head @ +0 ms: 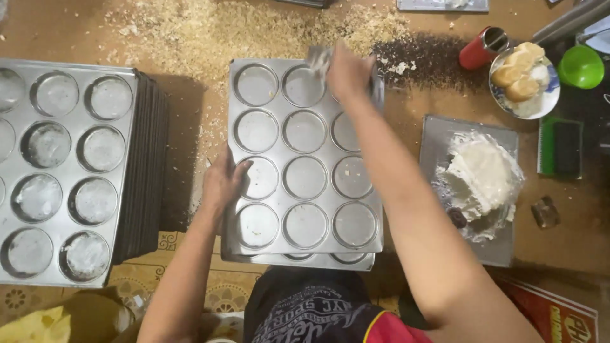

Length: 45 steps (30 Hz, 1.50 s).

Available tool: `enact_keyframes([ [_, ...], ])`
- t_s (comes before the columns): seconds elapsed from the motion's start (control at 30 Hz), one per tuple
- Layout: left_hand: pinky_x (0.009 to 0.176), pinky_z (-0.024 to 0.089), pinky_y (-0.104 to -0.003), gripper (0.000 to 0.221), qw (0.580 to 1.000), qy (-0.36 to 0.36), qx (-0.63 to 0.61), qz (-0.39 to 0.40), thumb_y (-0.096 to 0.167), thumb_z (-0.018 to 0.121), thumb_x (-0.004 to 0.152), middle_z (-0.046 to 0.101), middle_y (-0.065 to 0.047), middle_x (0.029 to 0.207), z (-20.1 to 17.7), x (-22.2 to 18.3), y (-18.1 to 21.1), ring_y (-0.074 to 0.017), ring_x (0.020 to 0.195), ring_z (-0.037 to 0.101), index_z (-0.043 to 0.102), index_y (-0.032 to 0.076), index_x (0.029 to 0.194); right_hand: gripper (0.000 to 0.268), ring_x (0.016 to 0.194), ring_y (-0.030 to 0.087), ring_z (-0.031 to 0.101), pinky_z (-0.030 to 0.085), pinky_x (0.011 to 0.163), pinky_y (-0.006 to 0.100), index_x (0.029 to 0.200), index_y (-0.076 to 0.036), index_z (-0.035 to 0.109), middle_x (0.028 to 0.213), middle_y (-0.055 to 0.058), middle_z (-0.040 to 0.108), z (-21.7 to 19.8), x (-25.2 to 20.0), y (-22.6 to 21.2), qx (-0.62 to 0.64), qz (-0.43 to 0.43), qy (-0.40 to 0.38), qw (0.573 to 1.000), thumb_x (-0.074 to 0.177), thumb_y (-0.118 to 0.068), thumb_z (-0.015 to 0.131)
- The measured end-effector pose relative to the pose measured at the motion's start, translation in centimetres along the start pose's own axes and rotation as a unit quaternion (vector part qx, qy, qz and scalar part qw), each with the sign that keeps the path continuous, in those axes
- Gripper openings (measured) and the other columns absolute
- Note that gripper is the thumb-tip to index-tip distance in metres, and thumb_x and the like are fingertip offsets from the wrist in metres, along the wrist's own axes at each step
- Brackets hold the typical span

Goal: Greasing the individual molds of muffin or cupcake tins with shortening using a cloth.

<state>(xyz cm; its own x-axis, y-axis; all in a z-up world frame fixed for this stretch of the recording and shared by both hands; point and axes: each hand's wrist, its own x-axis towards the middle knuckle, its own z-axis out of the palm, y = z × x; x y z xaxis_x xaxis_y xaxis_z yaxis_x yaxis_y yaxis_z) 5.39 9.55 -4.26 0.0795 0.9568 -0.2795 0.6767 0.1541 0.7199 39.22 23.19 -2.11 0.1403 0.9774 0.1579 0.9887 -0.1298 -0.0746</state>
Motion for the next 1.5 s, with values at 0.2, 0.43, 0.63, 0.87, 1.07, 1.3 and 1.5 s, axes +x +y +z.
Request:
enact_keyframes([
  [0.2,0.113,0.04,-0.051,0.071,0.999,0.027,-0.037,-0.006,0.04,0.069,0.096,0.06,-0.018,0.142,-1.0,-1.9,2.2,-0.0349,0.134,0.053,0.044,0.01,0.155,0.02,0.089,0.036,0.075,0.04,0.085,0.056,0.111,-0.014,0.061,0.086,0.014,0.076,-4.2,-4.0,0.6,0.016,-0.029,-0.015,0.999,0.091,-0.014,0.062],
  [0.43,0.112,0.039,-0.056,0.075,0.997,0.0,-0.024,0.069,0.037,0.069,0.095,0.054,-0.029,0.145,-1.4,-3.0,2.0,-0.0442,0.134,0.052,0.042,-0.001,0.154,0.013,0.074,0.028,0.075,0.048,0.077,0.044,0.092,-0.017,0.067,0.074,0.007,0.075,-0.2,-9.9,-1.4,0.063,-0.175,0.068,0.98,0.082,-0.01,0.071],
  [0.63,0.111,0.042,-0.055,0.076,0.997,-0.008,-0.022,0.076,0.049,0.065,0.096,0.057,-0.021,0.145,-0.9,-1.7,0.2,-0.0398,0.131,0.056,0.041,0.011,0.156,0.021,0.091,0.039,0.074,0.039,0.092,0.06,0.116,-0.011,0.064,0.086,0.017,0.075,5.1,1.7,-7.2,0.04,-0.083,0.03,0.995,0.095,-0.012,0.062],
  [0.87,0.107,0.047,-0.056,0.073,0.994,-0.077,-0.077,-0.018,0.047,0.054,0.098,0.033,-0.013,0.163,-1.3,-1.3,1.0,-0.0387,0.128,0.055,0.027,0.018,0.159,0.016,0.067,0.037,0.07,0.048,0.071,0.055,0.101,-0.021,0.067,0.072,0.006,0.071,2.4,-7.0,-9.1,-0.063,-0.11,0.011,0.992,0.086,-0.022,0.061],
  [1.07,0.122,0.029,-0.048,0.073,0.992,-0.06,-0.09,0.069,0.041,0.055,0.1,0.034,-0.017,0.162,-2.0,-2.0,1.0,-0.0348,0.149,0.032,0.028,0.004,0.156,0.009,0.077,0.036,0.065,0.035,0.086,0.049,0.097,-0.019,0.051,0.07,-0.002,0.065,1.2,0.1,-8.6,0.004,0.069,-0.08,0.994,0.09,-0.026,0.051],
  [1.3,0.113,0.038,-0.055,0.075,0.994,-0.022,-0.069,0.087,0.047,0.058,0.098,0.042,-0.025,0.155,-0.4,-1.4,-0.7,-0.0439,0.135,0.045,0.033,0.005,0.155,0.041,0.075,0.027,0.058,0.049,0.066,0.039,0.126,-0.029,0.067,0.078,0.004,0.065,-0.6,-1.0,-17.0,0.102,-0.063,-0.099,0.988,0.095,-0.005,0.053],
  [1.5,0.119,0.036,-0.05,0.079,0.995,0.012,-0.064,0.08,0.045,0.073,0.091,0.053,-0.021,0.149,-0.2,-2.0,-0.2,-0.0368,0.144,0.043,0.044,0.007,0.154,0.023,0.108,0.041,0.071,0.037,0.1,0.058,0.116,-0.016,0.071,0.106,0.015,0.077,-4.5,-4.4,-7.1,0.013,-0.189,-0.188,0.964,0.095,-0.022,0.063],
])
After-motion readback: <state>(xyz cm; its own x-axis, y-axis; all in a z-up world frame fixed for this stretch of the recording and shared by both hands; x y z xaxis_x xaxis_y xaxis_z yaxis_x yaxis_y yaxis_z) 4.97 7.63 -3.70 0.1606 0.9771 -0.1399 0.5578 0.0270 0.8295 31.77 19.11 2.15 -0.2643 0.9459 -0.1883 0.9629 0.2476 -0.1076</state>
